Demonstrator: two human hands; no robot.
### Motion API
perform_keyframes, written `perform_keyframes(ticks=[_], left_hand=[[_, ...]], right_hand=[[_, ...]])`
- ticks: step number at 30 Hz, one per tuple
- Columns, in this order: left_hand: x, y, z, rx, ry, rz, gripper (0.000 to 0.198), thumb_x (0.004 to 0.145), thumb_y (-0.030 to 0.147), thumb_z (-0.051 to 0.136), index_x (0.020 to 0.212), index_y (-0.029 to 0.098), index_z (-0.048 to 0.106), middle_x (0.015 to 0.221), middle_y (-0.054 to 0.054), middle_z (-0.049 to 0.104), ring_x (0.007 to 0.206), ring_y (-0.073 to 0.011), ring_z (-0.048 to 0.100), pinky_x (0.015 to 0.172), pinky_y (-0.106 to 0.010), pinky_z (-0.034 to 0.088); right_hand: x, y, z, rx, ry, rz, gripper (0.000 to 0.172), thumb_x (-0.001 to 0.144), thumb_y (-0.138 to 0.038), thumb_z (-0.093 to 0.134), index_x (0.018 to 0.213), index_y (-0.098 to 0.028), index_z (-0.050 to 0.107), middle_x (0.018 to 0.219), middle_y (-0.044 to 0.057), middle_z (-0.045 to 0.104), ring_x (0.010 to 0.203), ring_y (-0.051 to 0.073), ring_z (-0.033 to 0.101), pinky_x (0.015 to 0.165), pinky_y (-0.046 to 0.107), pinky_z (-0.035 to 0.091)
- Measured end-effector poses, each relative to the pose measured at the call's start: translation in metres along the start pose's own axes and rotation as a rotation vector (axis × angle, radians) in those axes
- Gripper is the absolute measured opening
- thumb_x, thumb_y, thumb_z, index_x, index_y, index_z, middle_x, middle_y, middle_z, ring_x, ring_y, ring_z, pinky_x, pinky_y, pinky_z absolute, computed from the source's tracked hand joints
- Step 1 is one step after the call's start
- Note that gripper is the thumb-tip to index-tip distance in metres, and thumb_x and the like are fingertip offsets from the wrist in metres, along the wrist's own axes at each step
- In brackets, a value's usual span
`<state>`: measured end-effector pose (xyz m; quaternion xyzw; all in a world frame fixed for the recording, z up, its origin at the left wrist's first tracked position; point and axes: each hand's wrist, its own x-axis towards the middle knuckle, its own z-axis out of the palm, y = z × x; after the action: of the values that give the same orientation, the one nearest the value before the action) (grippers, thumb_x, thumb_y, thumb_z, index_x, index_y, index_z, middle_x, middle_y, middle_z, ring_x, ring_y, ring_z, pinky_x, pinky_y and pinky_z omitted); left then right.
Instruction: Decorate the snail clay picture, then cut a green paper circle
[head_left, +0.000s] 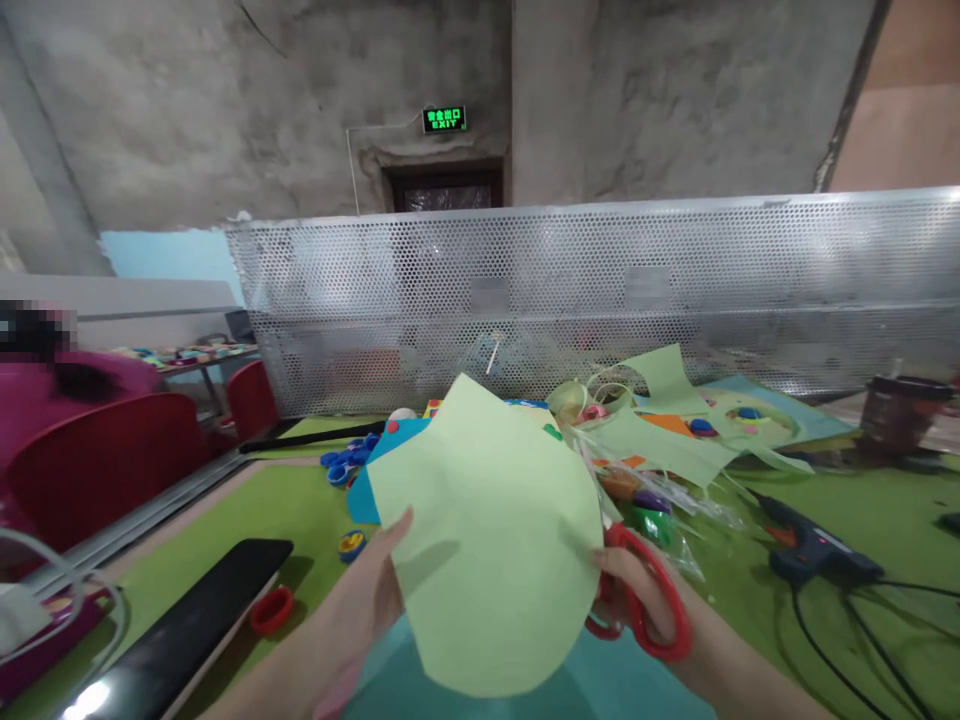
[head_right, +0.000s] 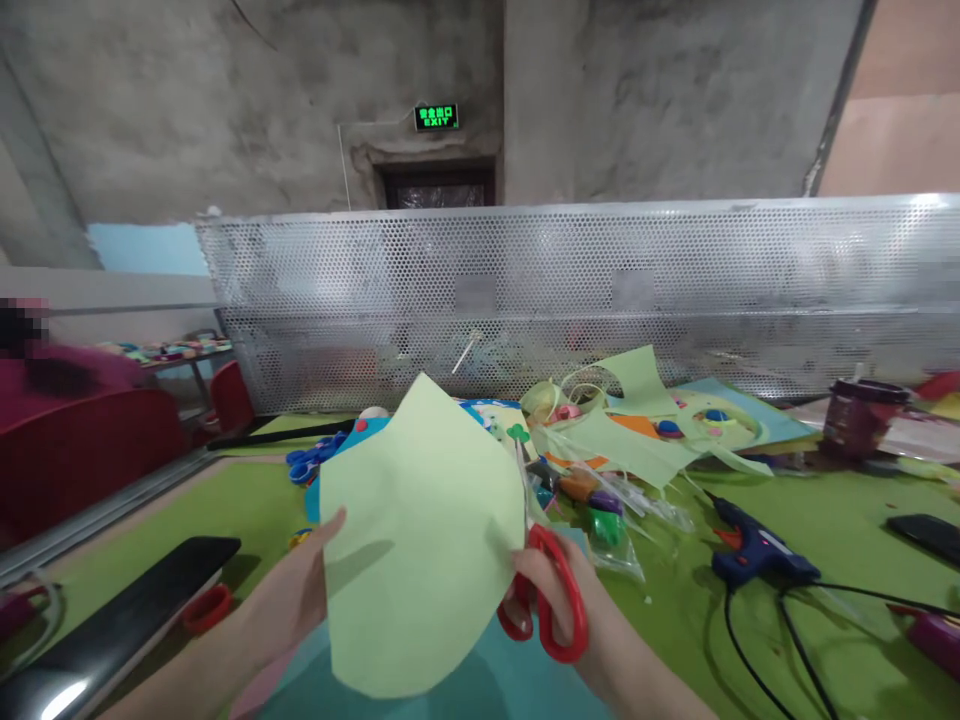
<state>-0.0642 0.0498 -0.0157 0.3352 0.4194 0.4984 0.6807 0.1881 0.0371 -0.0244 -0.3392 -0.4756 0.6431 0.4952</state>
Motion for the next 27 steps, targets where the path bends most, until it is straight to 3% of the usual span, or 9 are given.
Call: perform_keyframes(ticks=[2, 5, 10, 14, 19, 24, 27], left_hand=[[0.0, -0.003, 0.002, -0.014, 0.106, 0.02, 0.043, 0.073, 0.028, 0.069, 0.111, 0.014, 0.055, 0.094, -0.011, 0.072, 0.089, -0.0292, 0.067, 0.078, -0.039, 0.055], [-0.001, 0.005, -0.001, -0.046, 0.239, 0.116, 0.04, 0.074, 0.013, 0.067, 0.112, 0.021, 0.054, 0.09, -0.003, 0.074, 0.081, -0.0233, 0.07, 0.068, -0.033, 0.059], [-0.01, 0.033, -0.015, -0.094, 0.324, 0.292, 0.036, 0.078, 0.007, 0.06, 0.108, 0.025, 0.059, 0.098, -0.001, 0.072, 0.086, -0.0205, 0.069, 0.068, -0.029, 0.06], [-0.019, 0.037, -0.019, -0.125, 0.379, 0.372, 0.036, 0.077, 0.003, 0.06, 0.103, 0.027, 0.06, 0.095, 0.001, 0.072, 0.082, -0.0176, 0.07, 0.066, -0.024, 0.06], [-0.024, 0.024, -0.013, -0.128, 0.431, 0.415, 0.032, 0.075, -0.001, 0.061, 0.094, 0.025, 0.061, 0.085, 0.004, 0.073, 0.078, -0.0124, 0.07, 0.071, -0.017, 0.057], [-0.036, 0.021, 0.003, -0.051, 0.606, 0.325, 0.019, 0.078, 0.009, 0.063, 0.084, 0.027, 0.06, 0.078, 0.004, 0.073, 0.066, -0.0097, 0.07, 0.058, -0.012, 0.056], [-0.041, 0.019, 0.009, -0.017, 0.619, 0.32, 0.022, 0.079, 0.005, 0.06, 0.087, 0.026, 0.06, 0.072, 0.004, 0.073, 0.067, -0.0109, 0.07, 0.055, -0.01, 0.054]], right_hand=[[-0.002, -0.001, 0.004, -0.082, 0.005, 0.004, 0.031, 0.07, -0.042, 0.066, 0.052, -0.021, 0.051, 0.043, -0.003, 0.049, 0.041, 0.012, 0.042, 0.045, 0.026, 0.03], [-0.003, -0.006, 0.007, -0.161, -0.002, -0.012, 0.036, 0.074, -0.049, 0.063, 0.057, -0.02, 0.05, 0.051, -0.003, 0.05, 0.044, 0.01, 0.041, 0.048, 0.025, 0.029], [-0.002, 0.0, 0.006, -0.023, -0.182, 0.06, 0.043, 0.081, -0.056, 0.05, 0.065, -0.017, 0.053, 0.065, 0.001, 0.052, 0.055, 0.011, 0.041, 0.058, 0.027, 0.032], [0.001, 0.023, 0.001, 0.006, -0.292, 0.062, 0.044, 0.086, -0.057, 0.04, 0.075, -0.017, 0.053, 0.075, 0.005, 0.058, 0.06, 0.013, 0.044, 0.061, 0.029, 0.034], [0.0, 0.027, -0.001, -0.27, -0.23, -0.144, 0.045, 0.085, -0.06, 0.039, 0.081, -0.018, 0.055, 0.079, 0.006, 0.058, 0.067, 0.016, 0.048, 0.068, 0.033, 0.04], [-0.008, 0.014, 0.005, -0.407, -0.098, -0.253, 0.032, 0.088, -0.052, 0.04, 0.085, -0.022, 0.051, 0.083, 0.005, 0.057, 0.073, 0.018, 0.05, 0.072, 0.033, 0.044], [-0.01, 0.011, 0.007, -0.452, -0.093, -0.29, 0.029, 0.09, -0.048, 0.038, 0.086, -0.023, 0.053, 0.08, 0.005, 0.057, 0.072, 0.018, 0.052, 0.072, 0.033, 0.047]])
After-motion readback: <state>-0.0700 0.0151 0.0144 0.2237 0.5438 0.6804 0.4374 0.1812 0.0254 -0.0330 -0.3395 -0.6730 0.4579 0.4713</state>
